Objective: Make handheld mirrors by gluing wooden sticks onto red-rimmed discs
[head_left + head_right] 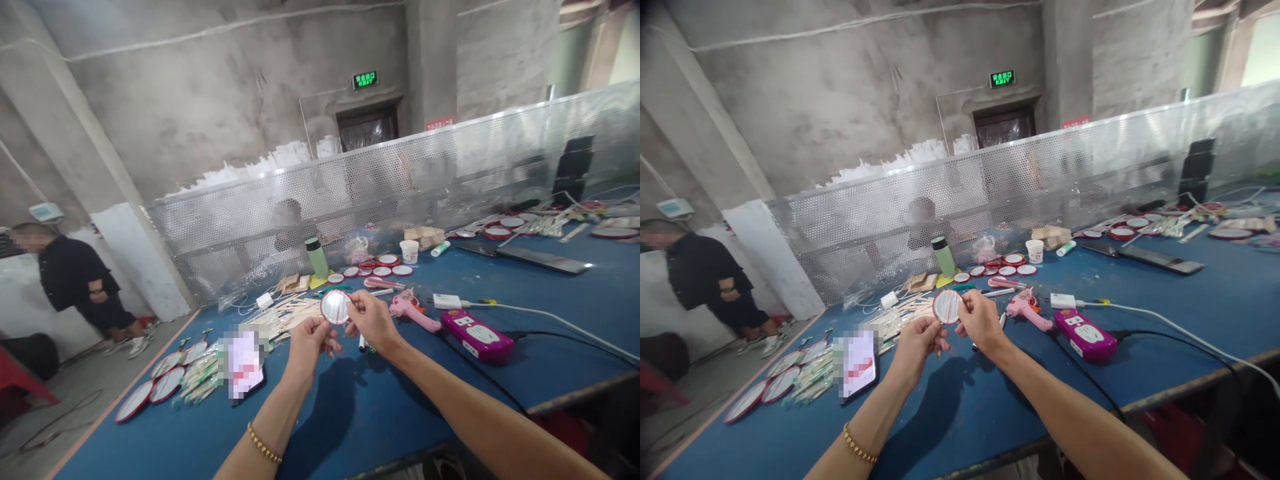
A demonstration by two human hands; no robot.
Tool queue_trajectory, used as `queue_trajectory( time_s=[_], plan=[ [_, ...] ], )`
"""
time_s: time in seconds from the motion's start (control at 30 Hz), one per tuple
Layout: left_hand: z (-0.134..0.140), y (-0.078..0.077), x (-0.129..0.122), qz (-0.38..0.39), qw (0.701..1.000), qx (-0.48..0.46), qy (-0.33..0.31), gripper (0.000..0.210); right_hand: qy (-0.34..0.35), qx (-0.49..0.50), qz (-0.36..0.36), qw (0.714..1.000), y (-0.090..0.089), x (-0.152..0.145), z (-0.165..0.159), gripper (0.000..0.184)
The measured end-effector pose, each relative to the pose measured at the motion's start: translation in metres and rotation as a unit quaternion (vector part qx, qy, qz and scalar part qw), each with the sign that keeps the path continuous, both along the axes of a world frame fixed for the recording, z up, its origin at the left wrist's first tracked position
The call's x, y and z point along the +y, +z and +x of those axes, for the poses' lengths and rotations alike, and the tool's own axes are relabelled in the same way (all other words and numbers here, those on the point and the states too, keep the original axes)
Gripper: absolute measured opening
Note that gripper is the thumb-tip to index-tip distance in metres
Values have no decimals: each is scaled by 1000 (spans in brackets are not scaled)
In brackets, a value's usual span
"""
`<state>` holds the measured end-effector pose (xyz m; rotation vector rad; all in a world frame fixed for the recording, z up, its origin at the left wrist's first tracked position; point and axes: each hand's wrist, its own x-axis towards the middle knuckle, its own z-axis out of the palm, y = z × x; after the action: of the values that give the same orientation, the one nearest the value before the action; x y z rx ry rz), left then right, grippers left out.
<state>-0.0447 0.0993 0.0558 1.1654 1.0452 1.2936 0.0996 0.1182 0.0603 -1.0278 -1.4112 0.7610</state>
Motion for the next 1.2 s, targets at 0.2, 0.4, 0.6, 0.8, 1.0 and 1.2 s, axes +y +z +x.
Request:
queue_trajectory(
  time_s=[0.2,0.4,0.6,0.8,1.0,1.2],
  plan=[
    [1,-1,0,2,1000,-22,19,46,-10,-8,-6,1000,1,-1,0,7],
    [2,0,0,-16,998,-49,22,48,-20,-8,-18,1000,4,-3,0,8],
    [1,3,-2,-30,997,-63,16,47,-8,-14,-15,1000,5,-2,1,8],
    [0,3,-4,-35,998,-32,-27,41,8,-30,-16,999,5,0,5,9],
    [-8,9,-4,-73,991,51,-98,37,21,-59,-4,998,5,0,7,9],
    [-14,20,-4,-49,994,62,-79,41,25,-50,-9,998,3,2,7,8]
  ],
)
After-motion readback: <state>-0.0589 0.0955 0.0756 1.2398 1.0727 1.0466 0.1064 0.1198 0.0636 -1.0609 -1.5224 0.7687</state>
